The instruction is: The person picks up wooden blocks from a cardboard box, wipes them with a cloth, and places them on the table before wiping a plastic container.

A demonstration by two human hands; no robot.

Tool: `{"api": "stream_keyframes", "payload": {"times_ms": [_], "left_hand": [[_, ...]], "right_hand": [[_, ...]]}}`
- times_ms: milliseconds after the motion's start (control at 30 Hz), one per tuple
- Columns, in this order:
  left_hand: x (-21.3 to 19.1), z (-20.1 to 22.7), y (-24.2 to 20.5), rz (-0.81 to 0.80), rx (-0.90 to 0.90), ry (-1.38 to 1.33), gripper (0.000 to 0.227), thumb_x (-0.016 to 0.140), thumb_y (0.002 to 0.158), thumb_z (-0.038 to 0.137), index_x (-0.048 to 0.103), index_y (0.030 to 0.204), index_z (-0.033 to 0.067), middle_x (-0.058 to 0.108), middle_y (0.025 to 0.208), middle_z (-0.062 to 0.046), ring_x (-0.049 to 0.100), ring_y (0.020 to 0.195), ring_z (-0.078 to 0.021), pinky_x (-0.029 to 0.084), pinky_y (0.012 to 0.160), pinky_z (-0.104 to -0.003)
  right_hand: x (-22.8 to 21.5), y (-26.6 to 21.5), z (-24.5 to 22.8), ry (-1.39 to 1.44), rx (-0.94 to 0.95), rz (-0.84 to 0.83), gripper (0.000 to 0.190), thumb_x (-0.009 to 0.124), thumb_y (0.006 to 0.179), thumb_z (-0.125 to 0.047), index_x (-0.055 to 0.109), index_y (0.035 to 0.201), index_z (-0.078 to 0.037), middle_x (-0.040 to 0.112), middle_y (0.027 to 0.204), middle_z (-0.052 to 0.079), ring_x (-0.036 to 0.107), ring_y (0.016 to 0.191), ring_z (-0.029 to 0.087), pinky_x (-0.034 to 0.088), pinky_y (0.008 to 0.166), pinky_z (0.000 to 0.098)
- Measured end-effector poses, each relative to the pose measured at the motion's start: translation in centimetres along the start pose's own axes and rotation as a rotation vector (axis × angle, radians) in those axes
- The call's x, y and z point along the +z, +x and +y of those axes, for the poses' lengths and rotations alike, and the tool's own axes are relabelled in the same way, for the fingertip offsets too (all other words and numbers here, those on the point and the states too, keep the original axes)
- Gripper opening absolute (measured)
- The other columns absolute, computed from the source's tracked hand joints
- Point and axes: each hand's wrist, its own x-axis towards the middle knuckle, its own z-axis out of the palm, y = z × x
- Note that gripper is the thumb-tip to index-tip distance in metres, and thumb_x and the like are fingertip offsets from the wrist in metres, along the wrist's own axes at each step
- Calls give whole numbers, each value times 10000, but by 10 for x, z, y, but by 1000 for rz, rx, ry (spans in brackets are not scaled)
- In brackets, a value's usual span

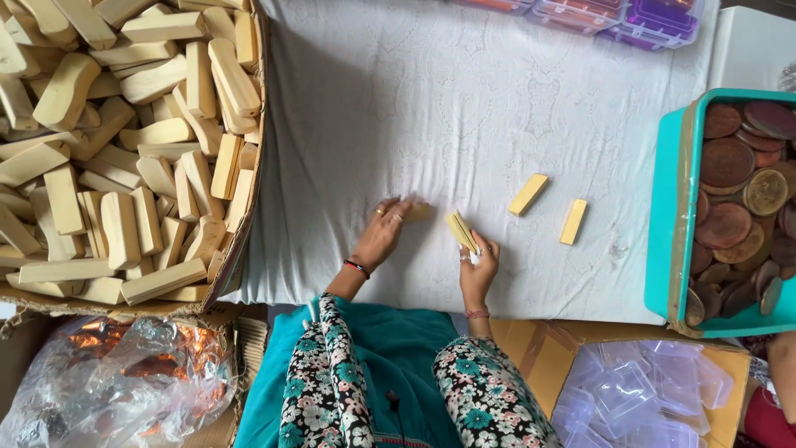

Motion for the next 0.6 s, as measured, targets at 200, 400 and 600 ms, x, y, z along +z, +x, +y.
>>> {"api": "stream_keyframes", "payload": {"times_ms": [200,400,600], "left_hand": [[-36,-14,-10,72,-179,-167,848,726,877,-10,271,1591,44,641,1357,-129,589,1221,-355,501,1047,-452],[-22,-23,-26,200,-238,-243,601,812,828,37,574,1374,109,648,1378,-116,612,1249,-337,509,1063,-424],[-31,-7,-16,133,-259,-151,463,816,788,73,699,1236,94,693,1236,-91,629,1156,-321,513,1004,-424]], "right_hand": [[23,58,-113,49,-368,-273,448,708,835,64,707,1257,-86,577,1304,133,652,1140,308,557,953,380],[54,84,-115,54,-453,-717,418,716,881,19,719,1281,-104,661,1344,87,669,1194,294,557,1003,379],[44,75,-106,53,-348,-695,411,697,875,17,714,1267,-105,668,1344,90,678,1193,290,557,998,372]]}}
